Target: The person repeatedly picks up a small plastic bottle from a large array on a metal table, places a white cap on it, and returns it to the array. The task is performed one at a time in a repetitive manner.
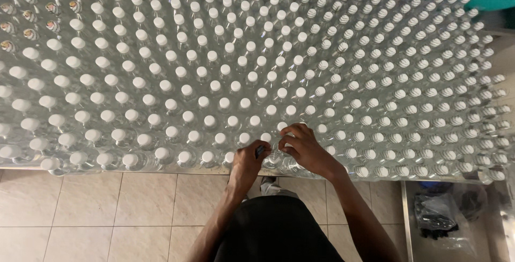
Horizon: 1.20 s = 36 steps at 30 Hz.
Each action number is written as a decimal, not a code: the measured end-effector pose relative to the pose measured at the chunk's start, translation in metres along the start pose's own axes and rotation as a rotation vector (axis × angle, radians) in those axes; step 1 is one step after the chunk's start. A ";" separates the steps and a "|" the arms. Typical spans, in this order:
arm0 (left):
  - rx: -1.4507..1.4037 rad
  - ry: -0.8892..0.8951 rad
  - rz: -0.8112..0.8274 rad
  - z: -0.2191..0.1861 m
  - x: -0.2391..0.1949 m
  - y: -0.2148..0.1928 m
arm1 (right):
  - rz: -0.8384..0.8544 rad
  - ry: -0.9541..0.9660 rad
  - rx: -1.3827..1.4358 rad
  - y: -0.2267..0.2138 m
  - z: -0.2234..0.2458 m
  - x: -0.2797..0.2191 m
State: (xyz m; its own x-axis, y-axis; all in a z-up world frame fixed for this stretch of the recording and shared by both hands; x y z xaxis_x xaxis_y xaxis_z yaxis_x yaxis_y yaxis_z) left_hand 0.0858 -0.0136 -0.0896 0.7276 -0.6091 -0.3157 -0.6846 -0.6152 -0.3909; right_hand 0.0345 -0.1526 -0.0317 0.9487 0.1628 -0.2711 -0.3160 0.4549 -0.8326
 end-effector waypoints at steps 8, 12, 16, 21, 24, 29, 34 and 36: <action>0.036 -0.018 0.040 0.006 0.001 0.005 | 0.083 -0.018 -0.036 0.012 0.001 0.004; 0.076 0.019 0.057 0.000 -0.005 0.005 | 0.073 -0.071 -0.117 0.019 0.005 0.006; 0.112 0.063 0.086 -0.009 -0.013 0.005 | 0.040 -0.117 -0.242 0.022 0.016 0.000; 0.089 0.076 0.071 -0.007 -0.015 0.006 | -0.062 -0.236 -0.386 0.032 0.026 -0.005; 0.066 0.062 0.077 -0.009 -0.020 0.004 | -0.084 -0.252 -0.452 0.033 0.037 -0.009; 0.060 0.066 0.078 -0.011 -0.025 0.002 | -0.077 -0.229 -0.368 0.030 0.035 -0.012; 0.033 0.064 0.081 -0.015 -0.029 0.002 | -0.022 -0.205 -0.254 0.021 0.047 -0.015; 0.008 0.052 0.093 -0.014 -0.028 0.004 | 0.036 -0.169 -0.140 0.021 0.048 -0.013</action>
State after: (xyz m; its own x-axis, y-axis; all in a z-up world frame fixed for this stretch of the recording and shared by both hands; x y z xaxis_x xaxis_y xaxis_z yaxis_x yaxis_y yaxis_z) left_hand 0.0626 -0.0059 -0.0705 0.6573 -0.6887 -0.3061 -0.7488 -0.5509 -0.3684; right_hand 0.0147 -0.1028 -0.0226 0.9177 0.3261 -0.2268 -0.3334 0.3220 -0.8861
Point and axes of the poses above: each hand's wrist, its own x-axis towards the middle knuckle, its own y-axis out of the palm, z = x × y, the point moved 10 cm from there along x, towards the middle knuckle, and after that the axes turned 7 degrees about z, right-handed, at the moved point
